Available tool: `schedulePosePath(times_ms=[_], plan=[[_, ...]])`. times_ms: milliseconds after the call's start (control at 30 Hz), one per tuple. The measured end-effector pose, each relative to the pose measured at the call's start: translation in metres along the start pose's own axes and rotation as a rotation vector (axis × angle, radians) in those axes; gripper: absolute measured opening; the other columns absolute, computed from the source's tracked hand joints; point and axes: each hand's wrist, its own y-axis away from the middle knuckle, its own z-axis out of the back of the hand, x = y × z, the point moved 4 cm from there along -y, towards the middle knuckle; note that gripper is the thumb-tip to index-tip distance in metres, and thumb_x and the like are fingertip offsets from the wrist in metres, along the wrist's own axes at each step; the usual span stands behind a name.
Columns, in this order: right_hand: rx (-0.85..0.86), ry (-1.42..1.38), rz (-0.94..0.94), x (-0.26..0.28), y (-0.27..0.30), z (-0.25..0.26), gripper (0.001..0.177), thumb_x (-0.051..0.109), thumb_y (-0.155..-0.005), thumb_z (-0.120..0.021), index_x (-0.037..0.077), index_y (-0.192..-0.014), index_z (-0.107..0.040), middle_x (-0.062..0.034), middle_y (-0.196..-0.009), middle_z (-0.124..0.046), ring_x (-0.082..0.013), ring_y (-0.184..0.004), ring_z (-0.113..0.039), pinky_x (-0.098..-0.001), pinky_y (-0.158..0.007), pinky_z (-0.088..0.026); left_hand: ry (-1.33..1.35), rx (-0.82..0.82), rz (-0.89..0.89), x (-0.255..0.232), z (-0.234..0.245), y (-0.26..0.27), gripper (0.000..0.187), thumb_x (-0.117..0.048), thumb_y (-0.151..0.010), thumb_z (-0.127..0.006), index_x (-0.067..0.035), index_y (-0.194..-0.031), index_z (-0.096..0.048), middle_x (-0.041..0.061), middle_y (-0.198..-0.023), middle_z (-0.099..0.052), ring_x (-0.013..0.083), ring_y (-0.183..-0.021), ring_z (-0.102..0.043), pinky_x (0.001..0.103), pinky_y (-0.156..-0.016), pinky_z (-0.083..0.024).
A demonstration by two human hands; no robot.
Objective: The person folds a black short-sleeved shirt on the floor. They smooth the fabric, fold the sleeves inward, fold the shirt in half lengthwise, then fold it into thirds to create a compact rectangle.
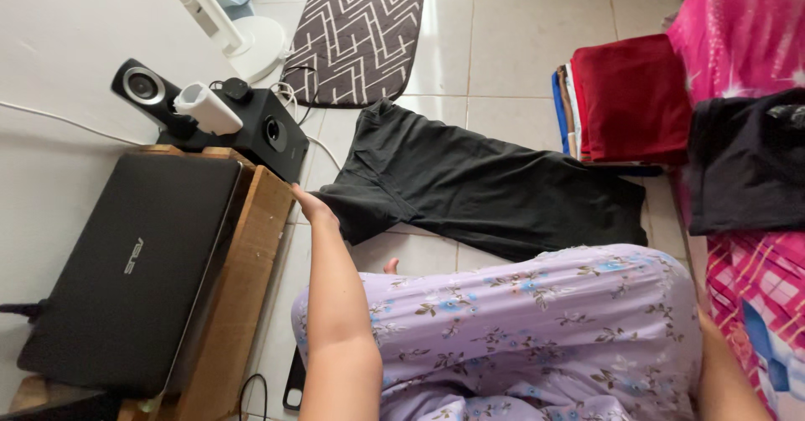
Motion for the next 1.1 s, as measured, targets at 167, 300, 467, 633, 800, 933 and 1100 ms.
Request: schedulePosePath(times_ms=[167,300,467,633,800,933,1100], plan=[[0.032,-0.032,0.002,0.029,-0.03,0.027,0.037,0.01,-0.096,-0.059,-0.003,-0.128,-0.072,-0.0184,-0.119,-0.075,-0.0255,-0.106,-0.069,-0.0393,-0.092,-0.054,-0.478,-0.129,-0.104,-0.016,-0.001,0.031,0.076,-0.041,-0.077,-0.077,0.006,-0.133,-0.054,0.022,-0.144,-0.058,0.0316,-0.13,-0.06,0.041,-0.108,-0.047],[-0.202,0.152,0.151,0.071,-0.066,0.063,0.039,0.014,-0.095,-0.063,0.004,-0.133,-0.066,-0.0115,-0.123,-0.072,-0.0223,-0.112,-0.067,-0.038,-0.095,-0.052,-0.899,-0.324,-0.355,-0.045,-0.008,0.077,0.071,-0.018,-0.073,-0.075,-0.005,-0.137,-0.046,0.021,-0.144,-0.049,0.0373,-0.129,-0.054,0.052,-0.102,-0.045],[-0.402,0.427,0.343,0.116,-0.11,0.073,0.05,0.021,-0.088,-0.076,0.002,-0.133,-0.066,-0.0169,-0.124,-0.073,-0.027,-0.115,-0.069,-0.0385,-0.099,-0.052,-1.087,-0.017,-1.28,-0.045,-0.054,0.14,0.076,-0.009,-0.067,-0.074,-0.002,-0.136,-0.043,0.025,-0.136,-0.05,0.0437,-0.128,-0.05,0.055,-0.107,-0.038],[-0.554,0.764,0.401,0.149,-0.149,0.074,0.065,0.031,-0.079,-0.082,0.004,-0.136,-0.066,-0.0229,-0.129,-0.07,-0.0368,-0.118,-0.066,-0.0438,-0.101,-0.052,-1.219,0.811,-0.978,0.065,-0.091,0.153,0.044,-0.013,-0.079,-0.07,-0.013,-0.123,-0.063,0.01,-0.133,-0.062,0.0332,-0.128,-0.056,0.044,-0.106,-0.046],[-0.526,0.856,0.48,0.154,-0.172,0.062,0.072,0.03,-0.074,-0.083,0.011,-0.141,-0.063,-0.023,-0.13,-0.067,-0.0407,-0.12,-0.063,-0.0469,-0.102,-0.05,-1.68,1.155,-0.988,0.169,-0.092,0.168,0.051,-0.019,-0.089,-0.071,-0.024,-0.138,-0.058,0.011,-0.155,-0.046,0.0326,-0.139,-0.047,0.053,-0.108,-0.043],[-0.582,0.832,0.4,0.146,-0.17,0.066,0.063,0.036,-0.074,-0.086,0.01,-0.129,-0.07,-0.021,-0.122,-0.073,-0.0379,-0.116,-0.069,-0.0443,-0.102,-0.053,-1.897,1.173,-0.922,0.179,-0.089,0.17,0.075,-0.021,-0.078,-0.081,-0.024,-0.146,-0.048,0.007,-0.165,-0.028,0.032,-0.147,-0.034,0.054,-0.111,-0.04],[-0.583,0.703,0.313,0.132,-0.137,0.062,0.044,0.028,-0.078,-0.083,0.008,-0.117,-0.077,-0.0163,-0.108,-0.078,-0.0307,-0.102,-0.074,-0.0407,-0.091,-0.056,-1.878,1.21,-0.841,0.16,-0.095,0.176,0.076,-0.021,-0.077,-0.083,-0.027,-0.144,-0.05,0.005,-0.166,-0.028,0.0307,-0.149,-0.033,0.05,-0.112,-0.041]])
